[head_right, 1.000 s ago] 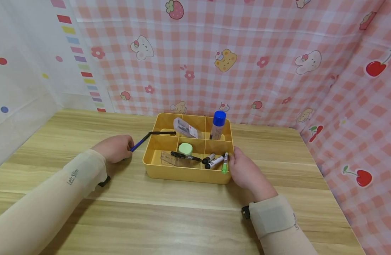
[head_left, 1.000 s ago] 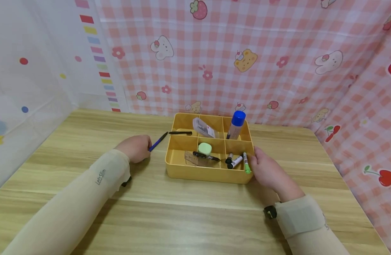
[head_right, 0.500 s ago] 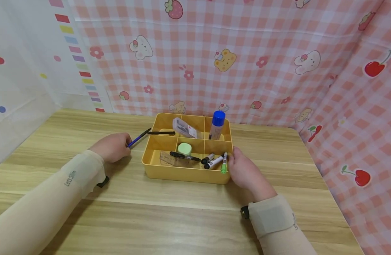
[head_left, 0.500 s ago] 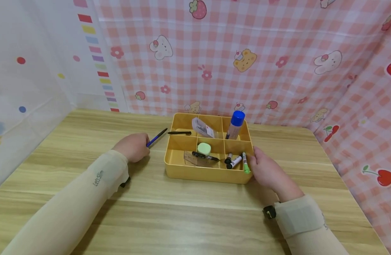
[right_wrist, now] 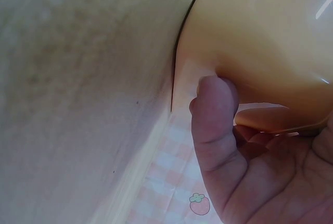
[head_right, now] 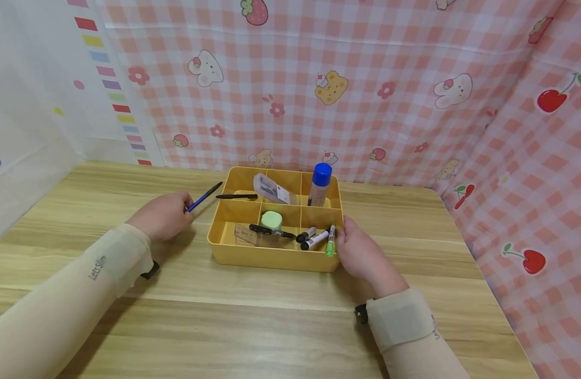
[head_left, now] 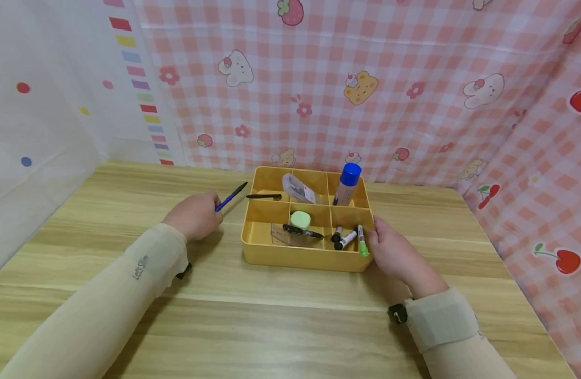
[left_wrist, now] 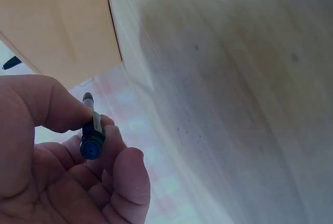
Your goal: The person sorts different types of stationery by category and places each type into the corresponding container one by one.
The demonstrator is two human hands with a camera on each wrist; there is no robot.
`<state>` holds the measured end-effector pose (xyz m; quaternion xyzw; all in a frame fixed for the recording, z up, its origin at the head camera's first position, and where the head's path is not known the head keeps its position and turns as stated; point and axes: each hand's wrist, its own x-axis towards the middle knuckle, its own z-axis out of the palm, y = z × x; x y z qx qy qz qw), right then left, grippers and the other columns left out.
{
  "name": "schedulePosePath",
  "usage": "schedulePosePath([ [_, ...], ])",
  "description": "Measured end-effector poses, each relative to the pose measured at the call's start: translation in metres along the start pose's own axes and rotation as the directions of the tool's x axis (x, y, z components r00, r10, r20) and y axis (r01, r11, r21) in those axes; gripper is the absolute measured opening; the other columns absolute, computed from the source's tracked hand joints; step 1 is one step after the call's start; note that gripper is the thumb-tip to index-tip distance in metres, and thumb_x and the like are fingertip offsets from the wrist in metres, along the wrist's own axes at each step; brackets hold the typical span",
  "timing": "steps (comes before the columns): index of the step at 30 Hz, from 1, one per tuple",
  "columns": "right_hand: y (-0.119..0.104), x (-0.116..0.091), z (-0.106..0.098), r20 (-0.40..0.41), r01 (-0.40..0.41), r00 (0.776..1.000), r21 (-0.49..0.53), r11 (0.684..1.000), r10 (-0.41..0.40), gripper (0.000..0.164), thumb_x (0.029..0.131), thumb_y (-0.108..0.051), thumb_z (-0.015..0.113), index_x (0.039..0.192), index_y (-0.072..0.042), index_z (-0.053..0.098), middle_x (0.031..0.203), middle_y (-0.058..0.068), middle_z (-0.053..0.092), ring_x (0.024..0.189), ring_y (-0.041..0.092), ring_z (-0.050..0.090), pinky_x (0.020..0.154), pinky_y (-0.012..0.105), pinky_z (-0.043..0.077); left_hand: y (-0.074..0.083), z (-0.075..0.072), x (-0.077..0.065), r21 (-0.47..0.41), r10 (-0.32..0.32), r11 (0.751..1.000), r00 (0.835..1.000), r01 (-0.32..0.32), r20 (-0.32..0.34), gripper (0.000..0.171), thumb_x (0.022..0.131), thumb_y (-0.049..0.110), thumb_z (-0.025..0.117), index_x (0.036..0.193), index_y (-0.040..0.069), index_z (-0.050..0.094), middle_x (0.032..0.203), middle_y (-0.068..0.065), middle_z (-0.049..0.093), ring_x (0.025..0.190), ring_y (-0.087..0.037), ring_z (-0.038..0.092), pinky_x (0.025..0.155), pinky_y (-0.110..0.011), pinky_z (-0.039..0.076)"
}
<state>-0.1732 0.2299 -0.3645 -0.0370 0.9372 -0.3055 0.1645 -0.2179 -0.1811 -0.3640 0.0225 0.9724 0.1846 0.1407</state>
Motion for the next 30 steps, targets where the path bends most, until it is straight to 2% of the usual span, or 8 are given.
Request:
schedulePosePath([
  [10,0.0003,0.0005,-0.0008,0.002,-0.013,1.0,-0.002,1.0,0.013,0.062,0.115,-0.032,0.023,0.17,-0.007,0.008,0.169,0.028,0.029,0.152,0.047,0.037,0.119,0.068,0.036,0.0061,0.002,-0.0015,-0.001,0.02,1.0,0.999,-0.02,-0.031,0.029,0.105,0.025,0.055,0.123,0.003,0.06,0.107,-0.016,0.069,0.085,-0.028,0.061,0.072,-0.037,0.049],
  [17,0.0003,0.0002,-0.0004,-0.004,-0.004,1.0,-0.015,1.0,0.004,0.061,0.115,-0.032,0.024,0.169,-0.006,0.011,0.166,0.03,0.035,0.145,0.046,0.046,0.111,0.066,0.045,0.0072,0.004,-0.0008,0.004,0.037,0.999,0.999,-0.037,-0.037,0.029,0.103,0.023,0.056,0.122,0.002,0.06,0.108,-0.016,0.07,0.088,-0.029,0.061,0.077,-0.04,0.05],
  [23,-0.0002,-0.0003,-0.0005,-0.01,0.008,1.0,-0.011,1.0,-0.008,0.061,0.115,-0.032,0.024,0.169,-0.006,0.011,0.166,0.031,0.033,0.148,0.047,0.043,0.114,0.067,0.042,0.0076,0.005,-0.0005,0.007,0.038,0.999,0.999,-0.038,-0.033,0.03,0.104,0.023,0.055,0.124,0.001,0.06,0.108,-0.016,0.07,0.087,-0.029,0.061,0.077,-0.04,0.051],
  [30,-0.0018,-0.0005,-0.0008,-0.005,-0.009,1.0,-0.012,1.0,0.009,0.062,0.115,-0.032,0.024,0.169,-0.006,0.01,0.166,0.03,0.033,0.146,0.046,0.045,0.112,0.065,0.046,0.0072,0.0069,0.0,0.013,0.046,0.999,0.998,-0.045,-0.036,0.029,0.103,0.023,0.055,0.123,0.002,0.06,0.107,-0.016,0.07,0.088,-0.029,0.062,0.079,-0.042,0.051],
])
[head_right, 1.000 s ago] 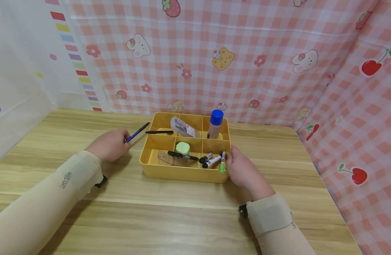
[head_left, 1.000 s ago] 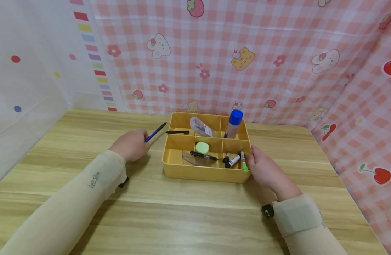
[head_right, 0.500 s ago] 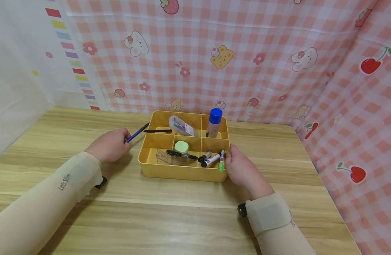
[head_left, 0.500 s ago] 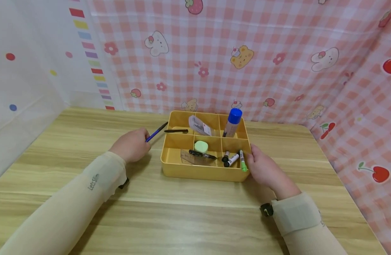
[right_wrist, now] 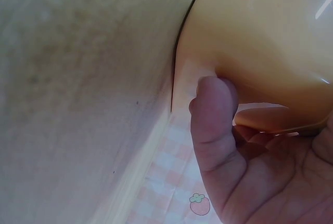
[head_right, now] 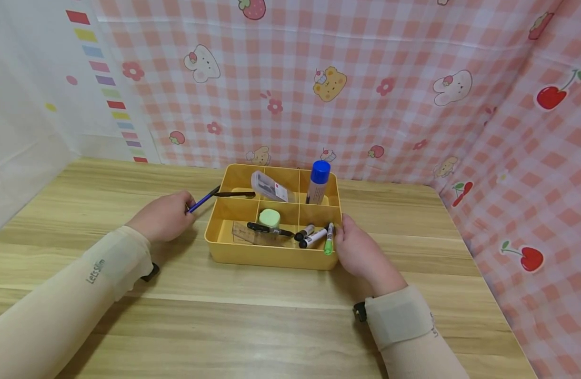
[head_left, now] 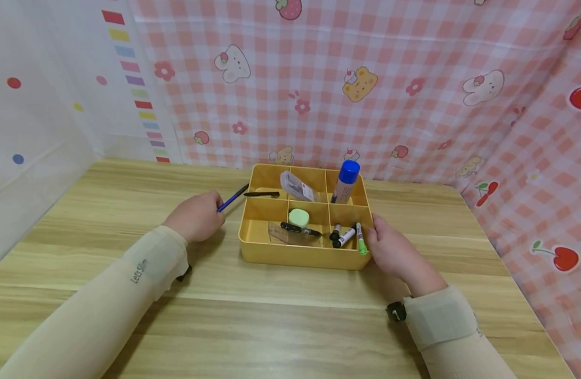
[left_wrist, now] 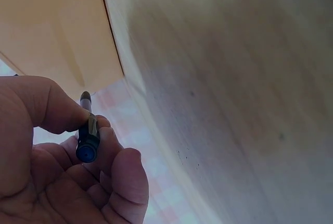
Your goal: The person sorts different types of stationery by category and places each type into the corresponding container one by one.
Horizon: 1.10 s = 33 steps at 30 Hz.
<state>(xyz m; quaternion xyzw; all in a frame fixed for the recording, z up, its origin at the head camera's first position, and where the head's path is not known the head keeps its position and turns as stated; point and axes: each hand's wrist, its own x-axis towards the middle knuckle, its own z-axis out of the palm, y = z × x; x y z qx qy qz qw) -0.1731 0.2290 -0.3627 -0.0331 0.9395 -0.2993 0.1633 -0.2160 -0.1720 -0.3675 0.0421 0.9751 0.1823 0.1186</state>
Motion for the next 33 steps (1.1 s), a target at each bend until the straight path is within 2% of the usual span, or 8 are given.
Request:
schedulePosePath([
  [12,0.0019,0.0013,0.0,-0.009,0.008,1.0,-0.016,1.0,-0.008,0.062,0.115,-0.032,0.024,0.169,-0.005,0.011,0.167,0.03,0.031,0.152,0.049,0.037,0.12,0.068,0.034,0.0002,0.0006,0.0004,0.002,0.003,1.0,1.0,-0.003,0.004,0.028,0.104,0.023,0.055,0.122,0.002,0.061,0.106,-0.015,0.069,0.086,-0.029,0.061,0.076,-0.039,0.05],
  [18,0.0009,0.0014,-0.0008,0.004,-0.018,1.0,-0.006,1.0,0.018,0.062,0.115,-0.033,0.024,0.17,-0.007,0.011,0.167,0.029,0.032,0.146,0.044,0.046,0.115,0.066,0.042,-0.0009,0.0021,0.002,0.01,0.002,1.0,1.0,-0.002,-0.004,0.029,0.104,0.023,0.055,0.122,0.002,0.061,0.106,-0.016,0.07,0.084,-0.028,0.061,0.075,-0.039,0.05],
  [23,0.0011,0.0009,-0.0005,-0.011,-0.002,1.0,-0.021,1.0,0.001,0.061,0.115,-0.033,0.024,0.169,-0.006,0.013,0.167,0.03,0.032,0.149,0.047,0.042,0.118,0.067,0.038,-0.0019,0.003,0.0024,0.009,0.002,1.0,1.0,-0.002,-0.004,0.028,0.104,0.024,0.055,0.122,0.003,0.061,0.105,-0.015,0.07,0.083,-0.028,0.061,0.073,-0.039,0.049],
  [33,0.0008,0.0006,-0.0008,-0.014,0.006,1.0,-0.033,0.999,-0.007,0.061,0.115,-0.032,0.025,0.168,-0.004,0.015,0.164,0.032,0.037,0.142,0.046,0.049,0.112,0.065,0.045,-0.0013,0.0028,0.002,0.008,0.017,1.0,1.0,-0.017,-0.004,0.028,0.103,0.023,0.055,0.123,0.003,0.061,0.106,-0.015,0.07,0.083,-0.028,0.061,0.074,-0.039,0.05],
])
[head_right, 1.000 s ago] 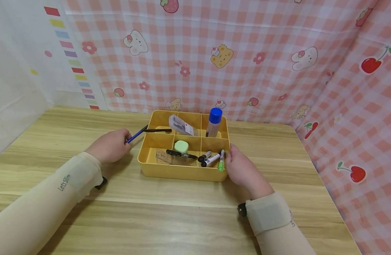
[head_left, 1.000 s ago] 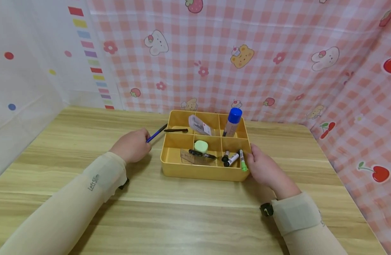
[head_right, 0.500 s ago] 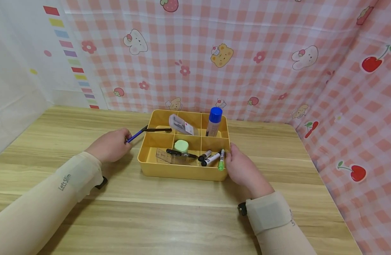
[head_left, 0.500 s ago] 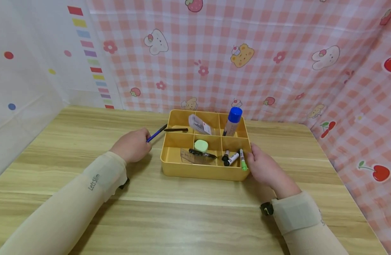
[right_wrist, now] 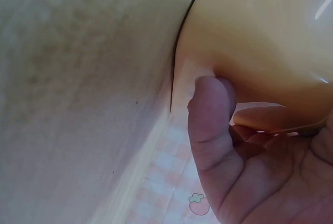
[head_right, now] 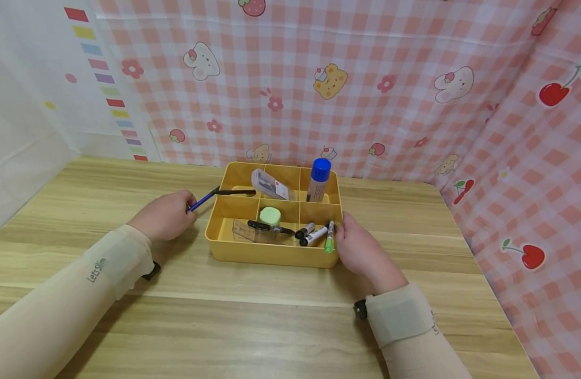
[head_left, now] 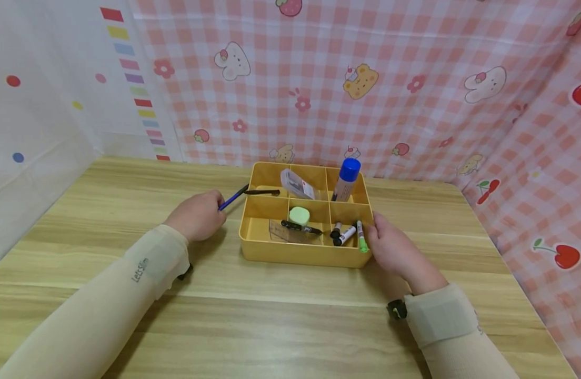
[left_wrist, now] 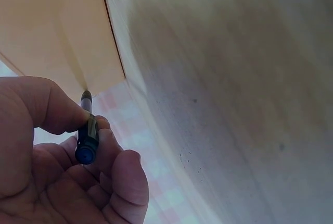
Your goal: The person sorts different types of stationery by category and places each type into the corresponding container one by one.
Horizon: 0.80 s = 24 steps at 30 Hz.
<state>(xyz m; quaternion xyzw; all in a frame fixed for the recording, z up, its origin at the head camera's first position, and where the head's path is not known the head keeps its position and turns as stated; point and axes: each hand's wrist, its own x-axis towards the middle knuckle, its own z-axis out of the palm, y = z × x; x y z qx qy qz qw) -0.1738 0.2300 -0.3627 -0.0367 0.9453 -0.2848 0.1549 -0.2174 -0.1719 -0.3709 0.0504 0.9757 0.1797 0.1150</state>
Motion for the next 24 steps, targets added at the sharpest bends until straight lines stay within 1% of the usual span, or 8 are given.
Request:
schedulePosePath([
  [1,0.0001,0.0001,0.0001,0.002,-0.002,1.0,0.0,1.0,0.002,0.061,0.115,-0.032,0.025,0.168,-0.004,0.015,0.163,0.032,0.037,0.141,0.045,0.05,0.111,0.064,0.046,0.0003,0.0,-0.0002,-0.002,0.001,1.0,1.0,-0.001,0.002,0.029,0.103,0.023,0.055,0.123,0.003,0.061,0.106,-0.015,0.07,0.083,-0.028,0.061,0.074,-0.039,0.05],
  [6,0.0001,0.0002,0.0,0.007,-0.004,1.0,0.007,1.0,0.004,0.062,0.115,-0.033,0.025,0.169,-0.004,0.013,0.165,0.031,0.035,0.145,0.046,0.046,0.113,0.065,0.044,0.0005,0.0006,-0.0002,-0.001,0.003,1.0,1.0,-0.003,-0.002,0.029,0.103,0.023,0.055,0.123,0.003,0.062,0.106,-0.015,0.071,0.084,-0.028,0.062,0.077,-0.041,0.051],
  [9,-0.0005,0.0,-0.0001,0.013,-0.012,1.0,0.015,1.0,0.011,0.062,0.115,-0.033,0.025,0.169,-0.006,0.013,0.165,0.03,0.035,0.142,0.045,0.049,0.11,0.064,0.046,-0.0001,0.0014,0.0004,0.004,0.004,1.0,1.0,-0.004,-0.008,0.029,0.103,0.023,0.055,0.123,0.003,0.062,0.106,-0.015,0.07,0.084,-0.028,0.062,0.077,-0.041,0.051],
  [11,-0.0008,0.0,-0.0002,0.008,-0.011,1.0,0.015,1.0,0.011,0.061,0.115,-0.033,0.025,0.169,-0.006,0.013,0.165,0.03,0.035,0.142,0.045,0.049,0.112,0.065,0.045,-0.0003,0.0021,0.0009,0.003,0.002,1.0,1.0,-0.002,-0.009,0.028,0.103,0.023,0.055,0.122,0.003,0.061,0.106,-0.015,0.07,0.084,-0.028,0.062,0.076,-0.04,0.05],
  [13,-0.0001,-0.0001,-0.0002,0.008,-0.009,1.0,0.016,1.0,0.009,0.061,0.115,-0.034,0.025,0.169,-0.006,0.014,0.164,0.031,0.036,0.139,0.044,0.051,0.11,0.064,0.046,-0.0002,0.0021,0.0009,-0.004,0.0,1.0,1.0,0.0,-0.006,0.028,0.103,0.023,0.055,0.123,0.003,0.061,0.105,-0.015,0.07,0.083,-0.028,0.061,0.075,-0.04,0.05],
  [18,0.001,0.0001,-0.0002,0.007,-0.003,1.0,0.016,1.0,0.003,0.062,0.115,-0.034,0.024,0.169,-0.006,0.013,0.166,0.03,0.034,0.146,0.047,0.045,0.114,0.067,0.041,0.001,0.0013,-0.0004,-0.014,-0.002,1.0,1.0,0.002,0.006,0.029,0.103,0.023,0.055,0.123,0.003,0.061,0.106,-0.015,0.07,0.084,-0.028,0.061,0.075,-0.039,0.049],
  [20,0.0008,0.0005,-0.0002,0.009,-0.008,1.0,0.014,1.0,0.008,0.062,0.115,-0.034,0.024,0.169,-0.007,0.012,0.167,0.029,0.032,0.149,0.048,0.041,0.117,0.068,0.038,0.0018,0.0007,-0.0012,-0.014,-0.002,1.0,1.0,0.002,0.009,0.029,0.103,0.023,0.055,0.123,0.003,0.061,0.107,-0.015,0.07,0.085,-0.029,0.061,0.077,-0.04,0.05],
  [24,0.0016,0.0009,-0.0002,0.017,-0.017,1.0,0.008,1.0,0.017,0.063,0.115,-0.036,0.023,0.17,-0.007,0.011,0.167,0.029,0.031,0.149,0.047,0.042,0.116,0.069,0.039,0.003,-0.0007,-0.0024,-0.016,-0.003,1.0,1.0,0.003,0.016,0.029,0.104,0.022,0.055,0.124,0.003,0.062,0.109,-0.015,0.07,0.087,-0.029,0.062,0.079,-0.041,0.051],
])
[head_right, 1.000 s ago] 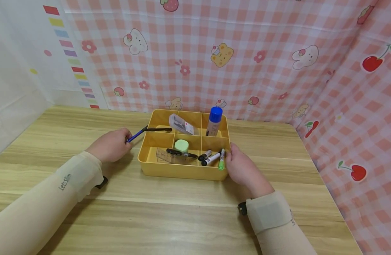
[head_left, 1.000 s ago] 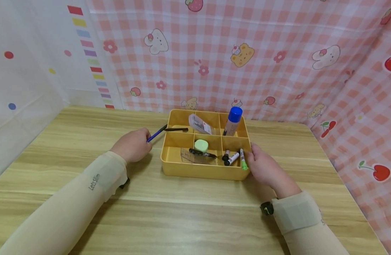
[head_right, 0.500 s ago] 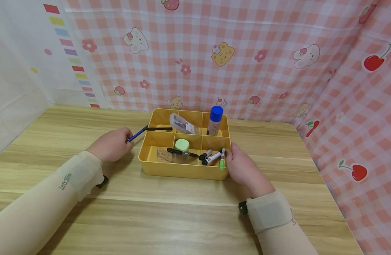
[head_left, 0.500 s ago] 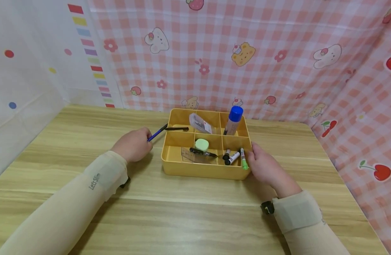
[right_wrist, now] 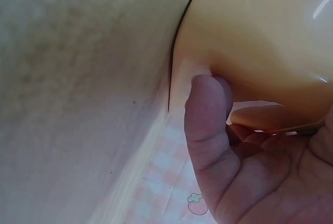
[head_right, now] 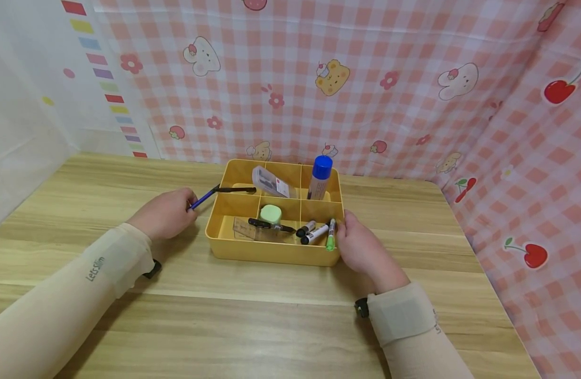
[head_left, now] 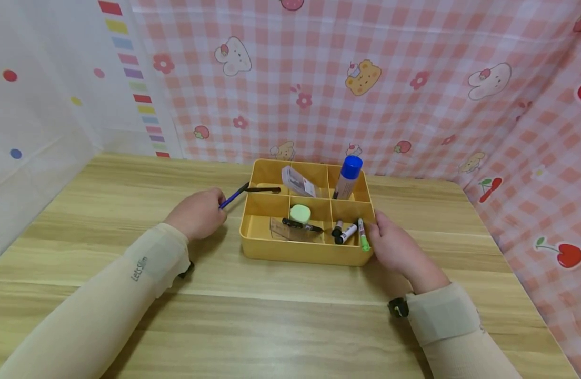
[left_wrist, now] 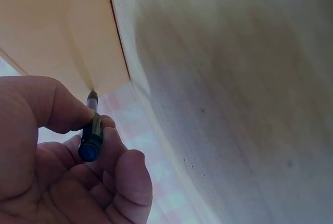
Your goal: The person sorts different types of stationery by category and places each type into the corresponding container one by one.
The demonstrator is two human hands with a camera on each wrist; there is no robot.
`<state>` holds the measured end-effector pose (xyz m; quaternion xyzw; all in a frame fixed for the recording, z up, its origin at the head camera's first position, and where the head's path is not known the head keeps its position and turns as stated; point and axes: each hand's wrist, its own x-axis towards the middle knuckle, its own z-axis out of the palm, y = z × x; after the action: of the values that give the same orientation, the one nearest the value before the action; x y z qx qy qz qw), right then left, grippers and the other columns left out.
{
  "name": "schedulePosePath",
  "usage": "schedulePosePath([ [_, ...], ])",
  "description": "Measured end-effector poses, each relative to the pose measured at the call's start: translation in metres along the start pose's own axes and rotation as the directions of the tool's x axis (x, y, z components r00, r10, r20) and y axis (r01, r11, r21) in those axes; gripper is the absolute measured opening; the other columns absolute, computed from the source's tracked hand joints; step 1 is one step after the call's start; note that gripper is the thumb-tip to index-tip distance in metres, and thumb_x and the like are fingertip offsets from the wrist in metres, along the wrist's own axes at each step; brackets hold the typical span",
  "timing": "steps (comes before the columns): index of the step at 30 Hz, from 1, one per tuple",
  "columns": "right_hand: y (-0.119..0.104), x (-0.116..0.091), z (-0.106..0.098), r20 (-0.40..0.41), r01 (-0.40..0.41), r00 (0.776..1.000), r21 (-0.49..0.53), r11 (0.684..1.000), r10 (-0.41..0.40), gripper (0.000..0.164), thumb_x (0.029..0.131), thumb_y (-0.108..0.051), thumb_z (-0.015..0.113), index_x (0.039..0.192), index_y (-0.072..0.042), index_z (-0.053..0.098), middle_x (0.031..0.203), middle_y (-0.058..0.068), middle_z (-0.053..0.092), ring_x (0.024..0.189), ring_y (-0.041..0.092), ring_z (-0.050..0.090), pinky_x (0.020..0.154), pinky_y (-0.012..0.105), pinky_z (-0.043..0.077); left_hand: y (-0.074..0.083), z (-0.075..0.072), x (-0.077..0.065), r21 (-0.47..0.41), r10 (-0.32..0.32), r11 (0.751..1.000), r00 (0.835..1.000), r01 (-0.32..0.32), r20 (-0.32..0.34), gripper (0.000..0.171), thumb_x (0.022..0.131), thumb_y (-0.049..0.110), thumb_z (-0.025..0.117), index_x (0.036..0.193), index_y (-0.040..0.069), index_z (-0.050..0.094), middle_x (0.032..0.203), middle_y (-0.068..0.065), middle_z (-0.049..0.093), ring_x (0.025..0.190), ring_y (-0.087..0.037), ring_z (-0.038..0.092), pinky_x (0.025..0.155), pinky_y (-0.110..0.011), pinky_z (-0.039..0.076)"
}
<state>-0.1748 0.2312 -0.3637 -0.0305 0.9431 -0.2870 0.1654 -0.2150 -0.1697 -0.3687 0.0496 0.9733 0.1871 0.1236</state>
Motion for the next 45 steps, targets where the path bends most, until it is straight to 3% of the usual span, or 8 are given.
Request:
schedulePosePath([
  [16,-0.001,-0.001,0.0,-0.003,0.008,1.0,0.013,1.0,-0.008,0.061,0.115,-0.035,0.025,0.169,-0.006,0.015,0.163,0.03,0.039,0.136,0.043,0.053,0.108,0.063,0.048,-0.002,-0.001,0.001,-0.002,0.014,1.0,0.999,-0.014,-0.051,0.026,0.103,0.021,0.054,0.122,0.004,0.062,0.107,-0.015,0.07,0.086,-0.029,0.062,0.077,-0.041,0.051],
  [22,-0.001,0.0,0.001,0.002,0.002,1.0,0.027,1.0,-0.002,0.061,0.115,-0.034,0.025,0.169,-0.007,0.015,0.159,0.03,0.044,0.125,0.039,0.059,0.095,0.051,0.056,0.002,-0.007,-0.004,-0.04,0.029,0.999,0.994,-0.033,-0.101,0.024,0.103,0.02,0.053,0.121,0.006,0.06,0.102,-0.013,0.069,0.081,-0.028,0.061,0.068,-0.037,0.048],
  [33,0.0,0.0,0.0,0.002,0.008,1.0,0.023,1.0,-0.008,0.061,0.115,-0.034,0.025,0.169,-0.006,0.015,0.162,0.03,0.04,0.132,0.041,0.055,0.105,0.06,0.05,0.023,-0.019,-0.019,-0.102,0.033,0.993,0.984,-0.052,-0.173,0.029,0.102,0.019,0.05,0.126,0.005,0.058,0.106,-0.014,0.068,0.087,-0.03,0.061,0.073,-0.039,0.049],
  [40,0.0,0.0,0.0,0.01,-0.004,1.0,0.023,1.0,0.004,0.062,0.115,-0.034,0.024,0.17,-0.008,0.012,0.166,0.029,0.035,0.139,0.042,0.051,0.11,0.063,0.046,0.043,-0.019,-0.027,-0.114,0.125,0.981,0.964,-0.156,-0.236,0.032,0.103,0.016,0.051,0.13,0.004,0.062,0.105,-0.012,0.068,0.081,-0.026,0.059,0.068,-0.036,0.048],
  [45,0.0,0.0,0.0,0.011,-0.007,1.0,0.02,1.0,0.007,0.062,0.115,-0.035,0.024,0.17,-0.009,0.011,0.166,0.029,0.034,0.14,0.043,0.049,0.112,0.065,0.045,0.057,-0.014,-0.028,-0.077,0.184,0.976,0.962,-0.203,-0.2,0.031,0.105,0.014,0.054,0.132,0.005,0.067,0.11,-0.01,0.07,0.087,-0.025,0.061,0.077,-0.037,0.054],
])
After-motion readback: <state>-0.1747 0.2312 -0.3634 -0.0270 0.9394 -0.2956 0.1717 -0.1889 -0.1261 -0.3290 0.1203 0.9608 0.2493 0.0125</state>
